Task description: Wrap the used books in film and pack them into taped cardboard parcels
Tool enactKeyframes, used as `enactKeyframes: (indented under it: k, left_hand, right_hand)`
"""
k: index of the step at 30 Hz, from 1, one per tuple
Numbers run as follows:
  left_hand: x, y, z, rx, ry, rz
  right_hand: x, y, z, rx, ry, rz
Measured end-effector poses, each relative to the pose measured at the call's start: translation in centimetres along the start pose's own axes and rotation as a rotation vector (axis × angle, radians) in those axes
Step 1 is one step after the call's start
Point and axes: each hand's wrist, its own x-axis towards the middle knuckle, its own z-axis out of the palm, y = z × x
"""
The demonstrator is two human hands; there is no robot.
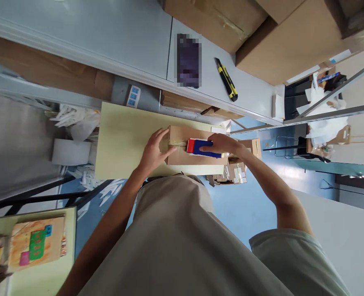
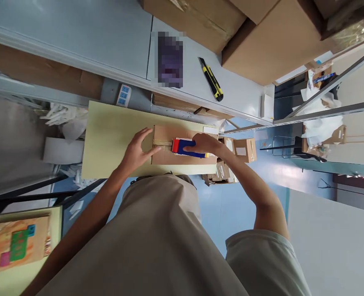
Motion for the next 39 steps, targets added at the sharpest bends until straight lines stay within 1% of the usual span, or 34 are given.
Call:
enactKeyframes:
  k: [2, 3, 5, 8, 10, 12, 15, 20, 23, 25, 26, 27, 29, 32, 34, 36, 37, 39]
  left_hand:
    - [-0.8, 0.5, 1.1, -0.017, 0.113, -0.128]
    - [-1.1, 0.8, 1.8, -0.012, 0.143, -0.186]
    - [-1.4, 1.6, 3.5, 0.031, 0.154, -0.272]
    - [-1.3, 2.7, 5.8, 0.133, 0.2, -0.35]
    - [-1.1, 3.0, 6.7, 0.193, 0.256, -0.369]
    - [-1.0, 3.1, 7.0, 0.243, 0.269, -0.372]
    - [-0.7, 3.1, 6.7, 0.307, 0.273, -0.371]
    - [-0.2, 3.6, 6.3, 0.393, 0.296, -0.404]
    - [0.1, 4.0, 6.2, 0.429, 0.302, -0.412]
    - [0.3, 4.3, 6.0, 0.449, 0.297, -0.432]
    - [0.4, 4.4, 6.0, 0.457, 0.294, -0.445]
    - [0.5, 4.6, 6.0, 0.467, 0.292, -0.456]
    - [0.7, 4.8, 5.9, 0.487, 0.289, -0.475]
    - [1.0, 5.3, 5.9, 0.506, 0.287, -0.502]
    - [1.2, 5.7, 6.1, 0.507, 0.291, -0.523]
    - [1.3, 6.2, 6.2, 0.503, 0.298, -0.539]
    - [1.4, 6.5, 6.3, 0.499, 0.299, -0.544]
    - [1.5, 6.9, 6.5, 0.493, 0.303, -0.555]
  right_hand:
    - [0.4, 0.8, 0.4, -0.007, 0.011, -0.043]
    - [0.7, 1.2, 0.7, -0.004, 0.012, -0.062]
    - [1.2, 2.0, 1.2, 0.01, 0.01, -0.095]
    - [1.9, 3.2, 1.8, 0.033, 0.022, -0.137]
    - [2.2, 3.7, 2.1, 0.045, 0.038, -0.163]
    - [2.2, 4.0, 2.1, 0.049, 0.054, -0.19]
    - [2.3, 4.3, 1.9, 0.041, 0.071, -0.252]
    - [3.7, 4.8, 1.4, 0.059, 0.095, -0.42]
    - [3.8, 5.9, 1.2, 0.072, 0.093, -0.481]
    - [2.8, 8.1, 1.0, 0.075, 0.088, -0.498]
    - [1.9, 9.7, 0.9, 0.08, 0.082, -0.496]
    - [0.9, 11.8, 0.7, 0.083, 0.068, -0.488]
    - [-1.5, 16.6, 0.5, 0.132, 0.018, -0.449]
    - [-4.7, 24.1, 0.4, 0.175, -0.071, -0.321]
    - [-5.8, 27.7, 0.6, 0.194, -0.071, -0.287]
    - [-6.0, 29.6, 1.0, 0.199, -0.07, -0.265]
    - [-5.8, 29.9, 1.3, 0.195, -0.066, -0.251]
    - [-5.0, 29.8, 2.0, 0.181, -0.05, -0.221]
